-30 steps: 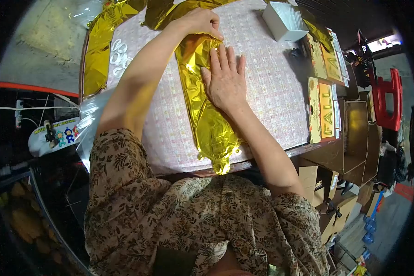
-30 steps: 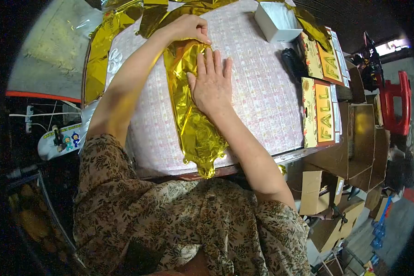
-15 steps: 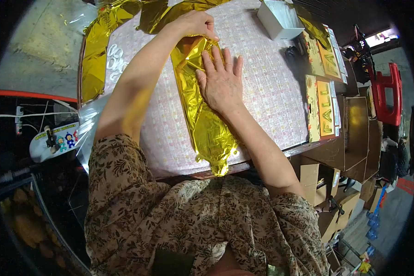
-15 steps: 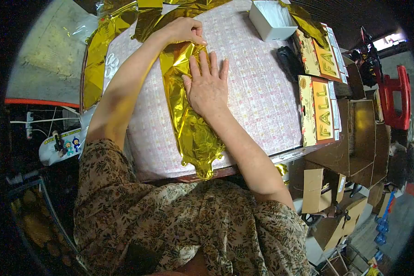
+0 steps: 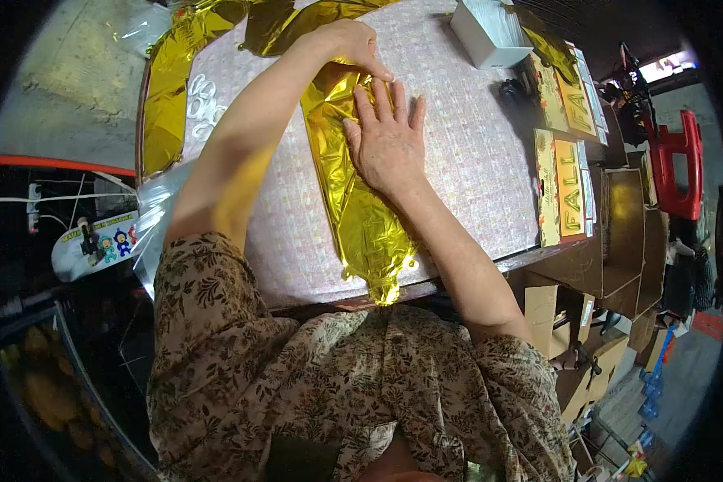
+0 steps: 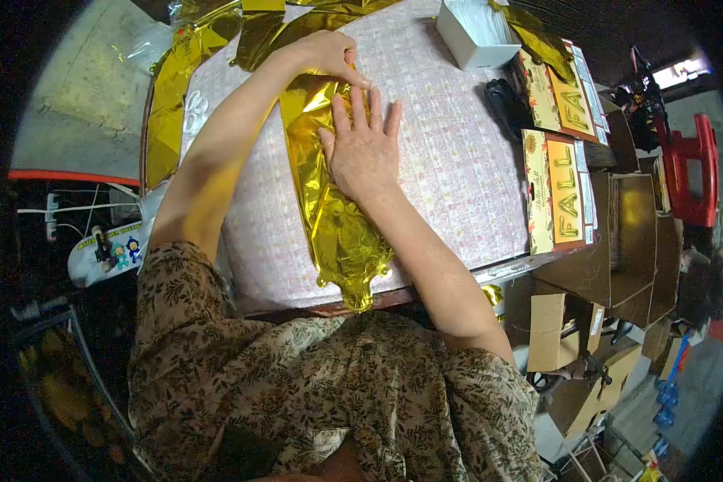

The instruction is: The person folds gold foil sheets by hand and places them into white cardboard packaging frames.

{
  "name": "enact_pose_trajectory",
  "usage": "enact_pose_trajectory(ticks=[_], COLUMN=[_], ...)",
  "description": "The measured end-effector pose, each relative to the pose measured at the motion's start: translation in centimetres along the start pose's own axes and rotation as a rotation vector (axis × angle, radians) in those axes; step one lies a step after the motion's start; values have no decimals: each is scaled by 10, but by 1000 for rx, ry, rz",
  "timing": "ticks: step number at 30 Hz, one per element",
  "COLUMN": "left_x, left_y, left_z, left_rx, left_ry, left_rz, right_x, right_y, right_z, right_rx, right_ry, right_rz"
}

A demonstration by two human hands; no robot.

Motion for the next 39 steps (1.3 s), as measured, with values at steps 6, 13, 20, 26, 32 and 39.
enact_pose_trajectory(ticks=[6,13,20,26,32,39], left_x=[-1,1,-2,-9,-6,11], left_y=[2,1,2,3,3,-8], left_z=[-7,-11,-1,8,9,-9], left_rx=[-59,49,30,10,16,-136], left_ry=[-104,-27,1,-8,5,-130], left_rz=[16,-15,10,23,-5,26], right_x=[-7,-28,-51,-26,-7,-27], right_y=[0,3,0,-25,4,-5], right_z=[-3,-16,-47,-18,5,-51], right_rx=[-3,-92,-122,-225,13,-94], right_ry=[-63,-346,-482,-418,-171,-267], right_rz=[-61,-33,30,493,47,25])
Point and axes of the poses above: each hand's wrist, its own z-axis towards the middle knuckle, its own y-axis out of the palm, x = y × z, the point moved 7 cm from there along z, towards the middle knuckle, and after that the axes turned 15 degrees about -x, right-handed, at the moved point
